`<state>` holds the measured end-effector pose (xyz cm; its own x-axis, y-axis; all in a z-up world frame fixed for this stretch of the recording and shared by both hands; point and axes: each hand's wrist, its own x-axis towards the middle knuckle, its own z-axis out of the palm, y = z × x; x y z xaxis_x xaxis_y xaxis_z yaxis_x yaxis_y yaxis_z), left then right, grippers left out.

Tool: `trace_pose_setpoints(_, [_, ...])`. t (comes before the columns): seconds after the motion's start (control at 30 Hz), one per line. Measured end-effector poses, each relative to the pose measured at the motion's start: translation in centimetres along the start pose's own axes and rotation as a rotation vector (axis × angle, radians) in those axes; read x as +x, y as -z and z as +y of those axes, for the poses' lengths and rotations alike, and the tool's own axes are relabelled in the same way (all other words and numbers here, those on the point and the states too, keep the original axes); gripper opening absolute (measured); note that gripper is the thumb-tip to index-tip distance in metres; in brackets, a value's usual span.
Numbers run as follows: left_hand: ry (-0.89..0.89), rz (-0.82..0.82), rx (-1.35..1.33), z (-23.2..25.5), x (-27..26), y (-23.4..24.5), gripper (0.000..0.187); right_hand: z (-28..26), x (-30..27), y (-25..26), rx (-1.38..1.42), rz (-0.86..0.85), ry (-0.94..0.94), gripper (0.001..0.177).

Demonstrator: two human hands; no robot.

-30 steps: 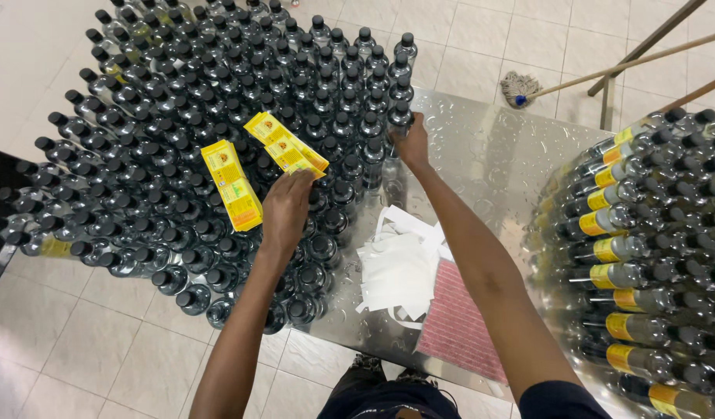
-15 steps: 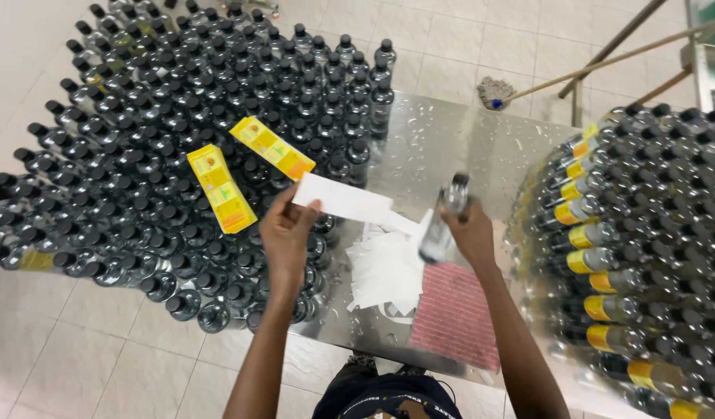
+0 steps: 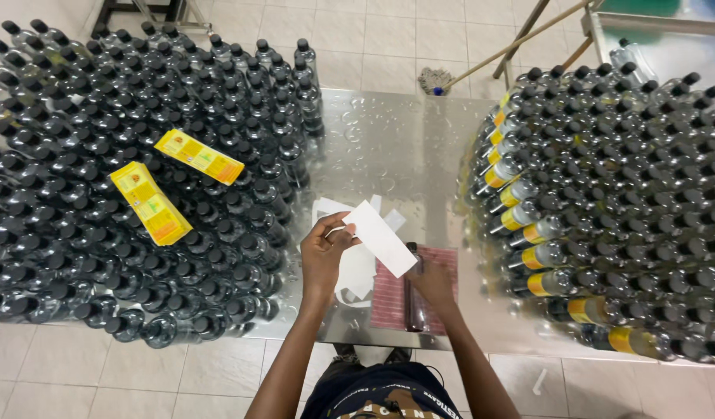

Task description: The person repeatedly picks up a plastic bottle from a large group on a metal table, peels a yellow label from a stack, wraps it around the bottle, and places the labeled bottle into a separate group. This process is repeated for multiple bottles throughout the video.

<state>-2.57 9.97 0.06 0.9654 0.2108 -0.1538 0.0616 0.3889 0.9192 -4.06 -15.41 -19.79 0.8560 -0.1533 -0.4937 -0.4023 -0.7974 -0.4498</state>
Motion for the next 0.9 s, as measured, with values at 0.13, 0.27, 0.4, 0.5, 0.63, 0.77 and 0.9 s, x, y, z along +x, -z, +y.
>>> trace_pose_setpoints(0.13, [-0.002,-0.022,0.035,-1.7,-1.2,-1.2,0.030,2.8,1.5,-1.3,-0.109,0.080,0.060,0.061])
trace_pose_setpoints(0.27, [-0.008,-0.004,0.078,-3.4,-2.7,-1.8,0.035,2.3,-3.3,2.7,-0.170,0.436,0.256,0.063])
trace_pose_setpoints(0.4, [0.009,-0.011,0.067,-4.9,-4.3,-3.5,0.033,-1.0,-9.2,7.5,0.097,0.782,0.637,0.032])
trace_pose_setpoints(0.5, [0.065,-0.058,0.046,-5.4,-6.1,-5.8,0.029,-5.5,-13.7,11.3,0.045,0.890,0.896,0.039])
trace_pose_setpoints(0.63, [0.079,-0.105,0.039,-7.6,-7.7,-7.5,0.026,-5.1,-13.8,11.2,0.164,0.830,0.853,0.048])
trace_pose_setpoints(0.77, [0.100,-0.129,-0.010,-7.4,-8.6,-8.7,0.027,-4.2,-14.1,11.4,0.274,0.835,0.808,0.047])
trace_pose_setpoints(0.9, [0.113,-0.180,-0.024,-7.9,-9.0,-9.6,0.027,-3.3,-15.1,11.6,0.377,0.775,0.723,0.048])
